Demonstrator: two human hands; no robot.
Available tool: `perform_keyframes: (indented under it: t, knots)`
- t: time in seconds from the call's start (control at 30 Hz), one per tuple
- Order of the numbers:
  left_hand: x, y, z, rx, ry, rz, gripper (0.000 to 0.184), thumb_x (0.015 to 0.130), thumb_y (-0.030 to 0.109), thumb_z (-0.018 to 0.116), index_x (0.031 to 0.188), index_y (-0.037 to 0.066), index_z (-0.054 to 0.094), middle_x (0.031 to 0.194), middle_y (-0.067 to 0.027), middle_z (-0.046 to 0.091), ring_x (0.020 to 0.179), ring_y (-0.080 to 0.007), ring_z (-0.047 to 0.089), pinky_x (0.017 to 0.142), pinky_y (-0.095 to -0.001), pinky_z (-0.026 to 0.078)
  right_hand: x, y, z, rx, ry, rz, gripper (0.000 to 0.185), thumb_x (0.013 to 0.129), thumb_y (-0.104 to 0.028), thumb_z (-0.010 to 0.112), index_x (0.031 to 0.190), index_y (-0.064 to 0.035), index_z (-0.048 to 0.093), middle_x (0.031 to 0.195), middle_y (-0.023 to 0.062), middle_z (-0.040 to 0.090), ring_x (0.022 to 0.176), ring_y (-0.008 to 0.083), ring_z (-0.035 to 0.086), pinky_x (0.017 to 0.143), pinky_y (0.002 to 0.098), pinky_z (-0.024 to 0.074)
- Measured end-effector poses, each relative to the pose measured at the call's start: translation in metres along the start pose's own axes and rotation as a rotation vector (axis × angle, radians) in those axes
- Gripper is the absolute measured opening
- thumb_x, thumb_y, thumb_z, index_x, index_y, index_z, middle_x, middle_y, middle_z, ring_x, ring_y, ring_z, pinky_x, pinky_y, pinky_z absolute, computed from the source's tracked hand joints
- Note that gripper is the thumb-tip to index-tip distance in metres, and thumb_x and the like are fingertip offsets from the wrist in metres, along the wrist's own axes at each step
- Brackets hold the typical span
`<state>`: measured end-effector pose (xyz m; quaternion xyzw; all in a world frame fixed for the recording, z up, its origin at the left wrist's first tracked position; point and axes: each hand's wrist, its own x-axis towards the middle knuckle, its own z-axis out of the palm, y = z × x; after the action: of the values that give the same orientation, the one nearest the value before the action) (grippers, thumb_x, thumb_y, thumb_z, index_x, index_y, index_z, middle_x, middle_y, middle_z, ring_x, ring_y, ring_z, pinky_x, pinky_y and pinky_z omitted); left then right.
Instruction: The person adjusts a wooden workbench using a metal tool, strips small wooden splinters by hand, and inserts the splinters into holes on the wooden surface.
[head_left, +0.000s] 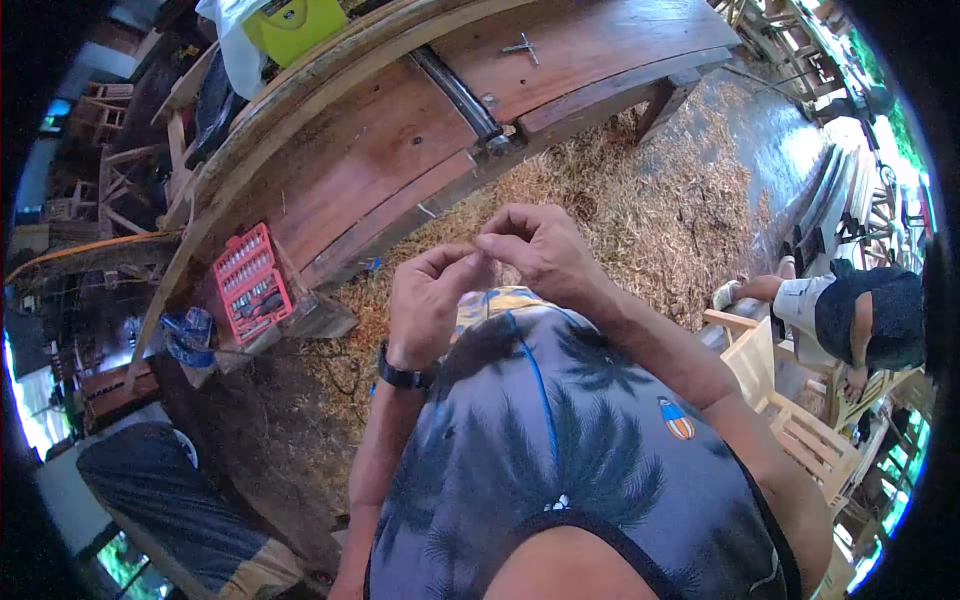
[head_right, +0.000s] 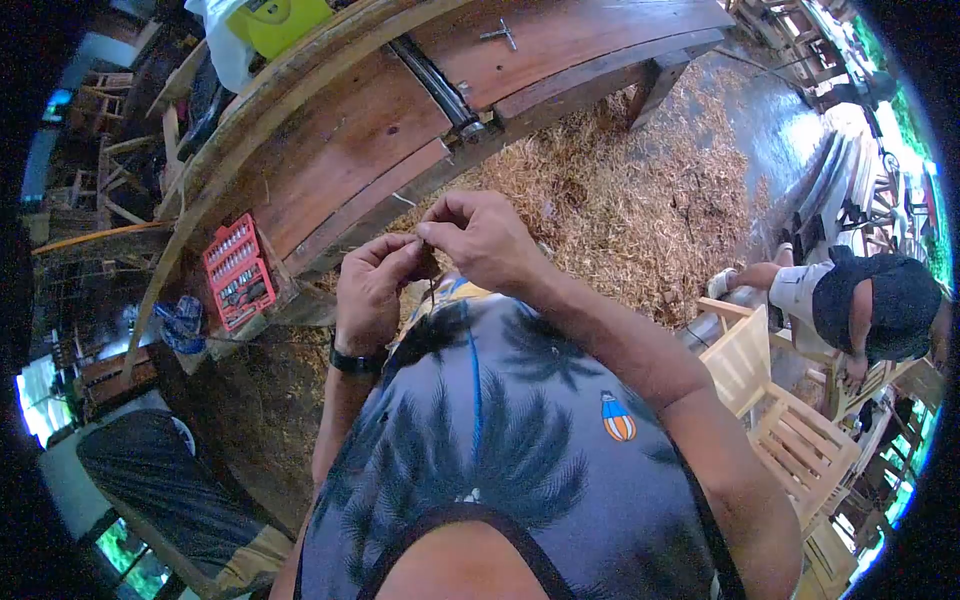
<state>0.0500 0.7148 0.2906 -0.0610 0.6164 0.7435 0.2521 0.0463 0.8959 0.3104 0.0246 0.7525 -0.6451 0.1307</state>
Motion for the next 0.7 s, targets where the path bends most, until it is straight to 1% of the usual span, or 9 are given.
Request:
perform_keyframes:
  t: [0.03,0.13,0.23,0.33,0.43,0.53,0.63,0.7]
  knots:
    - [0.001,-0.002,-0.001,-0.059,-0.013,-0.020,0.018,0.092,0.011,0.064,0.097,-0.006,0.068,0.087,-0.0066,0.070,0.075,-0.0111,0.064,0.071,-0.0260,0.053,0.000,0.001,0.000,0.033,-0.010,0.013,0.019,0.089,-0.017,0.067,0.090,0.0019,0.068,0.075,0.0039,0.067,0.072,0.0076,0.058,0.065,0.0270,0.0478]
    - [0.002,-0.006,-0.004,-0.305,-0.057,-0.115,0.014,0.090,0.008,0.062,0.094,-0.005,0.067,0.086,-0.0081,0.069,0.076,-0.0151,0.066,0.073,-0.0294,0.055,0.001,0.001,-0.002,0.084,-0.073,0.000,0.018,0.089,-0.017,0.067,0.090,0.0011,0.068,0.078,0.0028,0.066,0.075,0.0069,0.058,0.068,0.0260,0.0475]
    - [0.006,-0.010,-0.008,-0.491,-0.166,-0.195,0.014,0.089,0.011,0.059,0.091,-0.001,0.066,0.081,-0.0085,0.067,0.077,-0.0217,0.066,0.080,-0.0386,0.054,0.003,0.015,-0.002,0.158,-0.117,0.030,0.015,0.090,-0.016,0.066,0.090,-0.0007,0.067,0.081,0.0008,0.066,0.078,0.0062,0.057,0.071,0.0251,0.0470]
    - [0.010,-0.019,-0.010,-0.595,-0.175,-0.263,0.012,0.088,0.013,0.059,0.086,0.003,0.065,0.079,-0.0074,0.066,0.076,-0.0219,0.065,0.082,-0.0412,0.052,0.003,0.019,-0.002,0.261,-0.196,0.009,0.011,0.091,-0.013,0.064,0.093,-0.0024,0.065,0.084,-0.0012,0.064,0.080,0.0057,0.056,0.073,0.0248,0.0468]
    - [0.010,-0.019,-0.011,-0.679,-0.243,-0.295,0.010,0.087,0.014,0.058,0.084,0.005,0.064,0.080,-0.0073,0.067,0.074,-0.0220,0.064,0.081,-0.0417,0.051,0.002,0.021,-0.003,0.312,-0.221,0.066,0.009,0.092,-0.011,0.063,0.093,-0.0027,0.064,0.085,-0.0019,0.062,0.080,0.0055,0.056,0.074,0.0245,0.0465]
    - [0.011,-0.018,-0.012,-0.650,-0.247,-0.248,0.013,0.085,0.009,0.059,0.085,-0.002,0.064,0.080,-0.0124,0.066,0.070,-0.0205,0.064,0.072,-0.0359,0.055,0.001,0.017,-0.003,0.388,-0.249,0.014,0.007,0.093,-0.009,0.062,0.094,-0.0024,0.062,0.086,-0.0015,0.061,0.082,0.0050,0.055,0.074,0.0241,0.0463]
    - [0.008,-0.010,-0.006,-0.604,-0.241,-0.183,0.012,0.085,0.008,0.058,0.083,-0.003,0.064,0.077,-0.0129,0.066,0.069,-0.0208,0.063,0.070,-0.0350,0.055,-0.002,0.011,-0.004,0.356,-0.277,-0.044,0.006,0.094,-0.007,0.060,0.094,-0.0017,0.062,0.089,0.0003,0.059,0.085,0.0060,0.055,0.076,0.0239,0.0461]
    - [0.009,-0.013,-0.009,-0.537,-0.284,-0.147,0.016,0.088,0.013,0.056,0.085,-0.001,0.063,0.079,-0.0107,0.066,0.073,-0.0234,0.065,0.074,-0.0396,0.055,-0.002,0.014,-0.004,0.410,-0.307,-0.085,0.006,0.095,-0.006,0.059,0.094,-0.0013,0.061,0.091,0.0013,0.058,0.086,0.0072,0.055,0.076,0.0239,0.0456]
